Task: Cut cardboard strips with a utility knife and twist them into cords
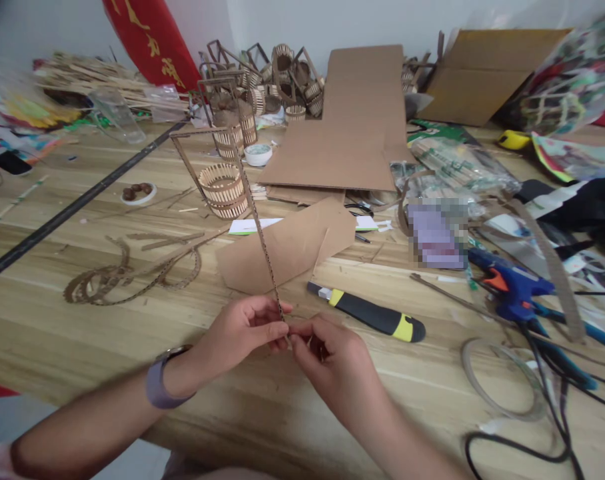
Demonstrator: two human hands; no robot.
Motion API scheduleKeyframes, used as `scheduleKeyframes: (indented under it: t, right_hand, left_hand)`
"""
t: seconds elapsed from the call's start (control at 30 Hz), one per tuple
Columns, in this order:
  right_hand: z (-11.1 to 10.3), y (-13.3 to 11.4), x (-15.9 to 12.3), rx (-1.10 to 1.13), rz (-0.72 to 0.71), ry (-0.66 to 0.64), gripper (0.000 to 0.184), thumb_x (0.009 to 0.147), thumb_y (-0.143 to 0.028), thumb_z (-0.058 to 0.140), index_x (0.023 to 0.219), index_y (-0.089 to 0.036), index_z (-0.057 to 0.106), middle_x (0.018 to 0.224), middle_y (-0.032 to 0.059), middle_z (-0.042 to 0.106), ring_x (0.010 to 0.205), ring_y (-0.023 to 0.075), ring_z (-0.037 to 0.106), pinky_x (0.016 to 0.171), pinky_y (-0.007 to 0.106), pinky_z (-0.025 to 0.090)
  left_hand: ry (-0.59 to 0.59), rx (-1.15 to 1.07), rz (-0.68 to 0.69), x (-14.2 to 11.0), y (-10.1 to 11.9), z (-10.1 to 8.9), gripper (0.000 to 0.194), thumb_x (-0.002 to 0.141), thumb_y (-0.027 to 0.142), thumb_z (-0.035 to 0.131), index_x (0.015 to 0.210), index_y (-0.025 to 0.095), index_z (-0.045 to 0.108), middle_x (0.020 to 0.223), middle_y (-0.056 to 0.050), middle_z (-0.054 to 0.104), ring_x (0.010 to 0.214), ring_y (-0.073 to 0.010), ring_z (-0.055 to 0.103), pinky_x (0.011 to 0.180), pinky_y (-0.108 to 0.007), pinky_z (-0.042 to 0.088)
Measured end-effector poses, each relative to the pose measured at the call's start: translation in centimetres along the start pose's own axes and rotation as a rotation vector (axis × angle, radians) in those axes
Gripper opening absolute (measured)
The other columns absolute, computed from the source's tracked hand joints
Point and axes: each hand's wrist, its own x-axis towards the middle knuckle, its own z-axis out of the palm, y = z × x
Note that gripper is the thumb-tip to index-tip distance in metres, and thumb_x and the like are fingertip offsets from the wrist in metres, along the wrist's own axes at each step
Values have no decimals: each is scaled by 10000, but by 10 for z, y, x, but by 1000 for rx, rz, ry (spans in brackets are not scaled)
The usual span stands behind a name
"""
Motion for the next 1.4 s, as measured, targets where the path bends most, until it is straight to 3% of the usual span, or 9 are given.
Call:
scheduleKeyframes:
  t: [0.13, 0.53, 0.93, 1.17, 1.27, 1.33, 1.4]
  right_hand:
    - [0, 0, 3, 11, 88, -34, 223, 833, -287, 550, 710, -226, 726, 607, 1, 676, 512, 126, 554, 475, 244, 405]
    - [3, -1, 3, 7, 135, -47, 221, 809, -315, 532, 671, -215, 672, 582, -1, 655, 520, 131, 554, 478, 241, 397]
    - [8, 1, 3, 11, 78, -79, 204, 830, -281, 486, 644, -223, 550, 547, -26, 562, 493, 115, 460, 449, 234, 350]
    - [7, 0, 4, 16, 73, -129, 232, 850, -292, 454, 647, -223, 543, 545, -28, 522, 491, 113, 413, 444, 236, 326]
    - [7, 2, 5, 26, 112, -118, 250, 853, -340, 442, 646, -222, 518, 561, -20, 537, 500, 112, 425, 456, 236, 339]
    - [7, 3, 5, 16, 135, -85, 237, 833, -353, 445, 635, -230, 481, 545, -26, 513, 493, 114, 422, 454, 239, 339]
    - [6, 4, 6, -5, 140, -56, 211, 811, -345, 447, 630, -236, 463, 525, -35, 476, 484, 116, 407, 445, 240, 328]
  left_hand:
    - [19, 41, 2, -1, -1, 2, 284, 759, 288, 757, 959, 125, 639, 729, 4, 666, 650, -112, 636, 633, -236, 512]
    - [42, 169, 34, -2, -9, 3, 200, 782, 276, 698, 915, 132, 659, 761, -14, 671, 702, -131, 628, 672, -253, 509]
    - [28, 83, -44, 1, -9, 4, 341, 701, 386, 791, 907, 137, 681, 755, -23, 660, 715, -159, 634, 684, -287, 525]
    - [-49, 23, -68, 4, -7, 2, 410, 696, 475, 799, 877, 127, 676, 741, -28, 657, 715, -159, 644, 680, -275, 518]
    - [-81, 81, -43, 3, -6, 0, 378, 770, 464, 731, 923, 123, 676, 789, -43, 670, 704, -155, 643, 654, -265, 515]
    - [-33, 201, -25, 1, -4, 0, 318, 818, 411, 682, 971, 132, 676, 786, -36, 682, 646, -140, 626, 608, -252, 493]
    - [54, 376, 10, -3, -1, 0, 208, 842, 351, 652, 900, 153, 679, 700, -7, 668, 589, -127, 598, 581, -239, 454]
